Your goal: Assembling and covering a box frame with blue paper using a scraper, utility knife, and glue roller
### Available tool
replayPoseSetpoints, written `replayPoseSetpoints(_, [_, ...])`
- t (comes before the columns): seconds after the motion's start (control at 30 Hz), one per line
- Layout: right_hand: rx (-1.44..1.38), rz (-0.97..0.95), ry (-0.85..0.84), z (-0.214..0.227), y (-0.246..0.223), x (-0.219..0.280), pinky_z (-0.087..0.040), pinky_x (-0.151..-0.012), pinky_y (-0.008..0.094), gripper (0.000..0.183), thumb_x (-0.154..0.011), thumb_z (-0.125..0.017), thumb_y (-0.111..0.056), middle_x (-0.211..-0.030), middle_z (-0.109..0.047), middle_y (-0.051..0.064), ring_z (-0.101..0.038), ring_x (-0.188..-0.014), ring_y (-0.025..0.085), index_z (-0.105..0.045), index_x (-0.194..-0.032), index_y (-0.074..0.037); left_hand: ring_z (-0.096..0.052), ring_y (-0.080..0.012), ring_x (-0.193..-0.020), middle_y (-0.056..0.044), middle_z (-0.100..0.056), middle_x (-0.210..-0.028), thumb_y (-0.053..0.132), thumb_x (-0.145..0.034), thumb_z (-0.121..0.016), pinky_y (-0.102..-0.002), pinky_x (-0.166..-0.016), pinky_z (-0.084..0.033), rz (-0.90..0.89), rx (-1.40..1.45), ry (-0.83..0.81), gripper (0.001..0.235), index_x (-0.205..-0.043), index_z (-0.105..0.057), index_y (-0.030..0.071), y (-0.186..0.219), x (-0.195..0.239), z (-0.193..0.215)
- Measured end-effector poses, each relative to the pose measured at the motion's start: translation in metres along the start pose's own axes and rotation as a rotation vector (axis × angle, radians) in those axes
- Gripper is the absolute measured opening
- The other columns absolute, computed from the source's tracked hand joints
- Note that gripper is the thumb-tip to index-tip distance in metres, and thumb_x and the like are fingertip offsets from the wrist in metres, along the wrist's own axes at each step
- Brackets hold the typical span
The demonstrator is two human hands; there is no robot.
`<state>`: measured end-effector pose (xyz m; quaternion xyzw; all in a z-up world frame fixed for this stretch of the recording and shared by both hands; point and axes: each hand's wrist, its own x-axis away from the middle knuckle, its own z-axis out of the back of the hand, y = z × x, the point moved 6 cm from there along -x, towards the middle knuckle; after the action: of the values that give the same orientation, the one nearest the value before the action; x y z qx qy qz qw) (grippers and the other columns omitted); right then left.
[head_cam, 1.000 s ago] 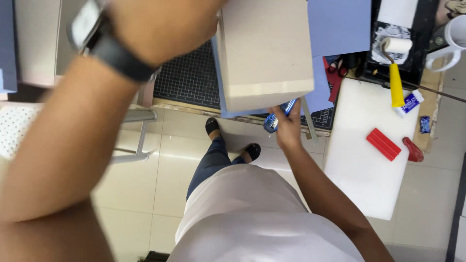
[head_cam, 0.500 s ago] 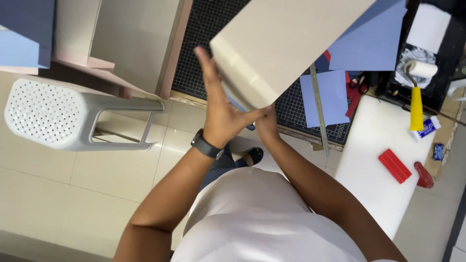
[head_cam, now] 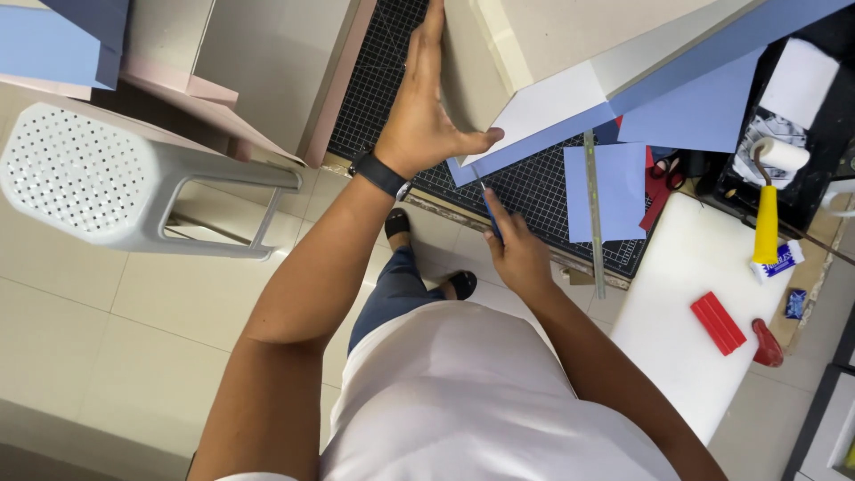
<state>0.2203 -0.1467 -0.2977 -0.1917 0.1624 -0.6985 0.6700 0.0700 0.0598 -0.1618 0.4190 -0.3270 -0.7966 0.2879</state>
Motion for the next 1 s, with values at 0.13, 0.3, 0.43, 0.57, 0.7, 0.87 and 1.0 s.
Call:
replayPoseSetpoints(0.13, [0.084, 0.031, -0.032, -0.009, -0.004, -0.001, -0.044, -0.041, 0.043, 0.065, -0.106, -0.053, -0.029, -0.099, -0.059, 0.009, -0.054, -0.054, 0.029, -0.024, -0.165, -0.033, -0.03, -0.0339, -0.161, -0.017, -0.023, -0.17, 0.03, -0.072, -0.117, -0.05, -0.14, -0.031, -0.001, 0.014, 0.007, 0.155, -0.166, 0.005, 0.013, 0.0, -0.001, 0.001])
replayPoseSetpoints(0.3, [0.038, -0.021, -0.092, -0.007, -0.009, -0.007, -0.045, -0.041, 0.047, 0.067, -0.105, -0.053, -0.028, -0.105, -0.059, 0.011, -0.059, -0.061, 0.034, -0.022, -0.164, -0.036, -0.03, -0.0334, -0.16, -0.016, -0.025, -0.17, 0.032, -0.072, -0.119, -0.049, -0.14, -0.031, -0.01, 0.006, 0.003, 0.157, -0.166, 0.006, 0.014, 0.0, -0.002, 0.001])
replayPoseSetpoints(0.43, [0.048, 0.007, -0.075, -0.005, -0.014, -0.007, -0.045, -0.039, 0.045, 0.067, -0.106, -0.053, -0.028, -0.106, -0.06, 0.012, -0.06, -0.058, 0.034, -0.022, -0.164, -0.036, -0.031, -0.0348, -0.16, -0.017, -0.024, -0.17, 0.032, -0.071, -0.12, -0.051, -0.139, -0.033, -0.005, 0.009, 0.007, 0.159, -0.166, 0.006, 0.014, -0.001, -0.001, 0.0])
replayPoseSetpoints(0.57, [0.027, -0.069, -0.141, -0.008, -0.012, -0.009, -0.048, -0.045, 0.051, 0.067, -0.106, -0.05, -0.03, -0.109, -0.058, 0.012, -0.063, -0.066, 0.039, -0.019, -0.164, -0.037, -0.031, -0.034, -0.16, -0.016, -0.024, -0.169, 0.034, -0.071, -0.12, -0.049, -0.138, -0.034, -0.008, 0.011, 0.005, 0.159, -0.166, 0.006, 0.014, -0.001, -0.002, -0.001])
replayPoseSetpoints(0.7, [0.012, -0.06, -0.144, -0.009, -0.011, -0.008, -0.049, -0.047, 0.052, 0.067, -0.106, -0.049, -0.029, -0.106, -0.057, 0.014, -0.061, -0.067, 0.039, -0.018, -0.165, -0.037, -0.031, -0.0334, -0.16, -0.015, -0.023, -0.169, 0.034, -0.071, -0.119, -0.049, -0.138, -0.034, -0.004, 0.016, 0.0, 0.158, -0.166, 0.006, 0.014, 0.0, -0.002, 0.0])
replayPoseSetpoints(0.87, [0.02, -0.064, -0.157, -0.01, -0.011, -0.008, -0.045, -0.044, 0.047, 0.069, -0.107, -0.051, -0.026, -0.106, -0.057, 0.014, -0.058, -0.061, 0.036, -0.015, -0.165, -0.036, -0.029, -0.0331, -0.162, -0.014, -0.019, -0.173, 0.033, -0.072, -0.12, -0.05, -0.14, -0.031, -0.017, 0.015, 0.002, 0.159, -0.167, 0.006, 0.015, -0.001, -0.002, 0.0])
replayPoseSetpoints(1.0, [0.005, -0.046, -0.141, -0.01, -0.013, -0.008, -0.046, -0.045, 0.05, 0.069, -0.106, -0.051, -0.025, -0.107, -0.057, 0.014, -0.059, -0.063, 0.039, -0.016, -0.165, -0.035, -0.03, -0.0328, -0.162, -0.015, -0.02, -0.172, 0.034, -0.071, -0.119, -0.048, -0.14, -0.031, -0.002, 0.02, -0.002, 0.159, -0.167, 0.005, 0.016, 0.0, -0.002, 0.001])
